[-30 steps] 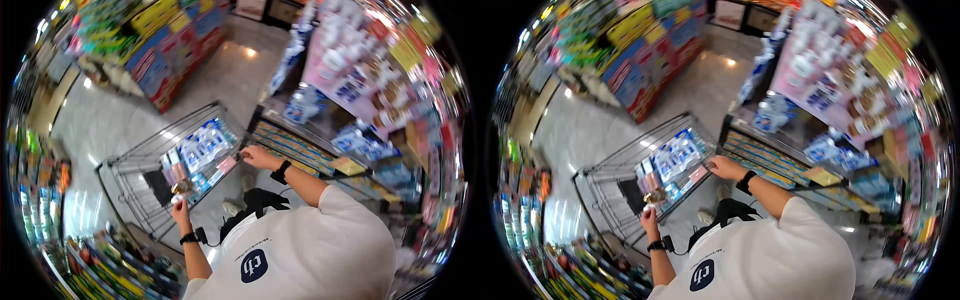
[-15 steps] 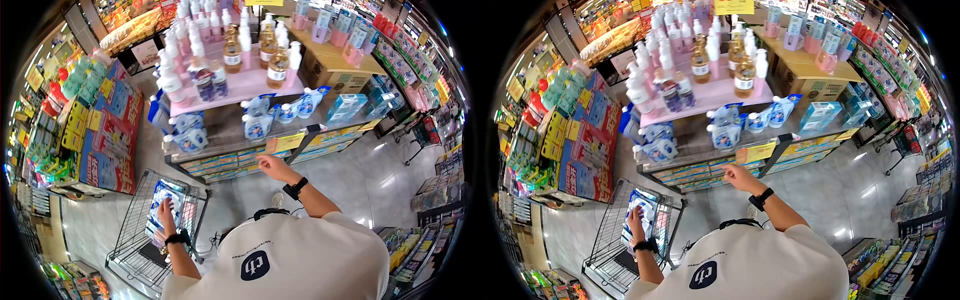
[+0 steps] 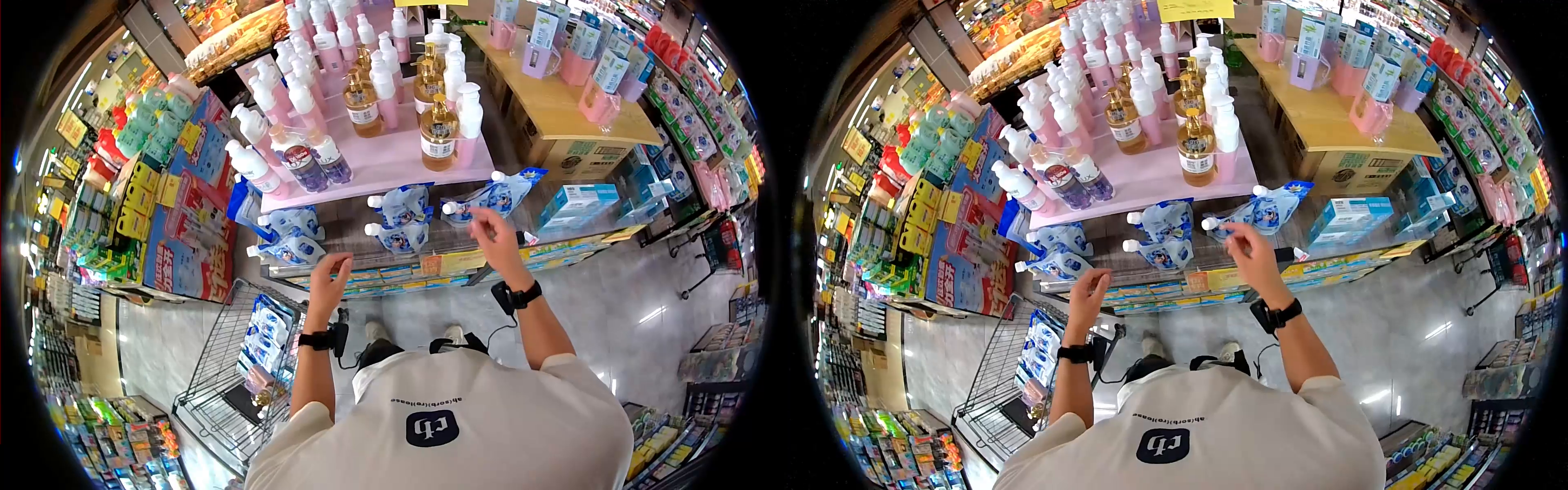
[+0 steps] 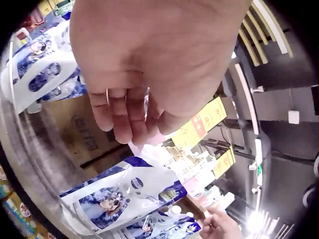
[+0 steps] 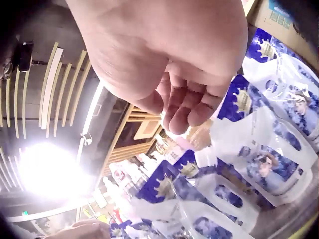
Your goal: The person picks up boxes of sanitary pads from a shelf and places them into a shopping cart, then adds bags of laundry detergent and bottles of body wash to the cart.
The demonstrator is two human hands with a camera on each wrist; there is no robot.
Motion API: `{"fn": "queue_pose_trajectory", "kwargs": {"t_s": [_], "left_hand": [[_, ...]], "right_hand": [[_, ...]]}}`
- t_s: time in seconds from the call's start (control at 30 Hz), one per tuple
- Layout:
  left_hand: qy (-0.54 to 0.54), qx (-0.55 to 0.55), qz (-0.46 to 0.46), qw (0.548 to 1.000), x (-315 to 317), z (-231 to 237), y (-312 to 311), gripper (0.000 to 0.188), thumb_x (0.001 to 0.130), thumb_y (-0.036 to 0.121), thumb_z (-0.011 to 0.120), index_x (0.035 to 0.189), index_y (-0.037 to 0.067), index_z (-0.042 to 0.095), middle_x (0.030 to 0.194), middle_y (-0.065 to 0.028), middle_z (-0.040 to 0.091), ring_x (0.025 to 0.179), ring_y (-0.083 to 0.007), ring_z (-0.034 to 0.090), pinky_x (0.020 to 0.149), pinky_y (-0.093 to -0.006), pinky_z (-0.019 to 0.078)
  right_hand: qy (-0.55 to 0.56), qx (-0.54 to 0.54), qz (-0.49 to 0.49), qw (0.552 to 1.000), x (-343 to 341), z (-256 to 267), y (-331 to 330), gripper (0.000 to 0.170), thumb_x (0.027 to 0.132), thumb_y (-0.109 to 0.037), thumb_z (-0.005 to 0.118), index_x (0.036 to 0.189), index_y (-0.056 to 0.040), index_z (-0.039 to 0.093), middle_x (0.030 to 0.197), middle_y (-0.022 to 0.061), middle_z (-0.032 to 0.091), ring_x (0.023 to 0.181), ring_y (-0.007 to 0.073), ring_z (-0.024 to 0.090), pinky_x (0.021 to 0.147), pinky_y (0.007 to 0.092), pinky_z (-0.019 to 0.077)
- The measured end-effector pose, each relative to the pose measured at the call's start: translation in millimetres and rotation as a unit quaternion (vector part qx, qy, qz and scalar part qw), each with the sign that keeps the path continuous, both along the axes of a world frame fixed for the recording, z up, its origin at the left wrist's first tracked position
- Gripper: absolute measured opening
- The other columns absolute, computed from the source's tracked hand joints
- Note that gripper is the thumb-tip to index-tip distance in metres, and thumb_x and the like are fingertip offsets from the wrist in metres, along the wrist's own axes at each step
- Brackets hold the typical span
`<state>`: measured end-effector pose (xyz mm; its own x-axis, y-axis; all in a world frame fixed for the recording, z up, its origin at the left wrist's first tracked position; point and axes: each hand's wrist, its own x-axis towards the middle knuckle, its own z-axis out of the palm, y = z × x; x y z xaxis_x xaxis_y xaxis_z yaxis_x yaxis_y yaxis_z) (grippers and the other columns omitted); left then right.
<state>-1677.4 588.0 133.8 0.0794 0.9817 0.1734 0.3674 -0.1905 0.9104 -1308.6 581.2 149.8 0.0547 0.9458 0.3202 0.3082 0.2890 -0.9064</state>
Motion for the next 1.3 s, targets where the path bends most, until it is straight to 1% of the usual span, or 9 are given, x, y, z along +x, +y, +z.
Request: {"fn": "queue_pose_trajectory", "kwargs": {"t_s": [0.13, 0.27, 0.33, 0.53, 0.63, 0.77, 1.0, 1.13, 1.3], "left_hand": [[-0.031, 0.036, -0.074, 0.996, 14, 27, 36, 0.019, 0.092, 0.01, 0.064, 0.108, 0.0, 0.065, 0.093, -0.0076, 0.068, 0.079, -0.0116, 0.063, 0.072, -0.0248, 0.0495], [-0.055, 0.049, -0.152, 0.986, 62, 89, 70, 0.032, 0.089, 0.008, 0.066, 0.118, -0.001, 0.059, 0.099, -0.0104, 0.067, 0.086, -0.0169, 0.066, 0.077, -0.0286, 0.052], [-0.016, 0.055, -0.221, 0.974, 91, 97, 108, 0.045, 0.089, 0.009, 0.067, 0.13, -0.001, 0.05, 0.121, -0.0125, 0.06, 0.108, -0.0173, 0.06, 0.085, -0.0288, 0.0521], [0.111, 0.271, -0.191, 0.937, 188, 94, 198, 0.083, 0.075, 0.024, 0.083, 0.138, -0.002, 0.035, 0.127, -0.016, 0.055, 0.115, -0.0231, 0.056, 0.093, -0.0356, 0.049], [-0.083, 0.153, -0.276, 0.945, 213, 65, 235, 0.081, 0.07, 0.027, 0.087, 0.13, -0.001, 0.04, 0.127, -0.0138, 0.055, 0.115, -0.0215, 0.055, 0.099, -0.0356, 0.0448], [-0.038, 0.113, -0.269, 0.956, 201, 89, 214, 0.081, 0.072, 0.024, 0.086, 0.133, 0.0, 0.039, 0.124, -0.0119, 0.058, 0.113, -0.0191, 0.057, 0.096, -0.0344, 0.0464], [-0.146, 0.173, -0.18, 0.957, 173, 162, 137, 0.075, 0.075, 0.02, 0.083, 0.134, -0.001, 0.041, 0.118, -0.0118, 0.061, 0.105, -0.0177, 0.061, 0.091, -0.0317, 0.05], [-0.261, 0.062, -0.123, 0.956, 145, 166, 82, 0.075, 0.075, 0.022, 0.082, 0.134, 0.001, 0.04, 0.116, -0.0111, 0.062, 0.104, -0.0166, 0.06, 0.09, -0.0329, 0.0491], [-0.185, 0.084, -0.006, 0.979, 93, 131, 7, 0.07, 0.077, 0.017, 0.081, 0.131, 0.001, 0.039, 0.117, -0.0098, 0.061, 0.105, -0.0163, 0.06, 0.092, -0.0326, 0.0486]], "right_hand": [[0.064, 0.071, -0.052, 0.994, -7, 28, 33, 0.026, 0.093, -0.005, 0.06, 0.119, -0.0011, 0.059, 0.087, 0.0037, 0.067, 0.078, 0.0091, 0.061, 0.071, 0.0237, 0.0486], [-0.011, 0.114, -0.124, 0.986, 7, 48, 82, 0.049, 0.088, -0.009, 0.068, 0.132, -0.0015, 0.048, 0.116, 0.0096, 0.059, 0.102, 0.0146, 0.058, 0.081, 0.0273, 0.0481], [-0.029, 0.138, -0.142, 0.98, 19, 55, 115, 0.06, 0.085, -0.01, 0.071, 0.136, -0.0013, 0.042, 0.126, 0.0123, 0.054, 0.111, 0.0175, 0.056, 0.085, 0.0289, 0.0479], [0.065, -0.006, 0.071, 0.995, 30, 72, 161, 0.085, 0.075, -0.007, 0.079, 0.144, -0.0024, 0.03, 0.132, 0.0095, 0.049, 0.115, 0.015, 0.05, 0.094, 0.0315, 0.0467], [0.051, -0.02, 0.064, 0.996, 36, 64, 169, 0.087, 0.072, -0.007, 0.081, 0.144, -0.004, 0.031, 0.131, 0.0089, 0.051, 0.113, 0.0152, 0.052, 0.093, 0.0316, 0.0471], [-0.027, 0.037, -0.01, 0.999, 32, 64, 160, 0.078, 0.074, -0.01, 0.081, 0.14, -0.0051, 0.041, 0.124, 0.0107, 0.059, 0.107, 0.0164, 0.058, 0.092, 0.0328, 0.048], [0.059, 0.092, 0.081, 0.991, -2, 141, 103, 0.076, 0.08, -0.016, 0.079, 0.143, -0.0048, 0.039, 0.12, 0.0074, 0.061, 0.102, 0.0146, 0.059, 0.088, 0.0308, 0.0487], [0.124, 0.104, 0.126, 0.979, -45, 150, 71, 0.068, 0.085, -0.014, 0.074, 0.141, 0.0008, 0.039, 0.123, 0.0091, 0.058, 0.107, 0.013, 0.056, 0.092, 0.0305, 0.0468], [0.157, 0.018, 0.257, 0.953, -92, 109, 43, 0.062, 0.083, -0.011, 0.072, 0.137, 0.0012, 0.044, 0.12, 0.0101, 0.06, 0.107, 0.0155, 0.056, 0.092, 0.0313, 0.0462]]}}
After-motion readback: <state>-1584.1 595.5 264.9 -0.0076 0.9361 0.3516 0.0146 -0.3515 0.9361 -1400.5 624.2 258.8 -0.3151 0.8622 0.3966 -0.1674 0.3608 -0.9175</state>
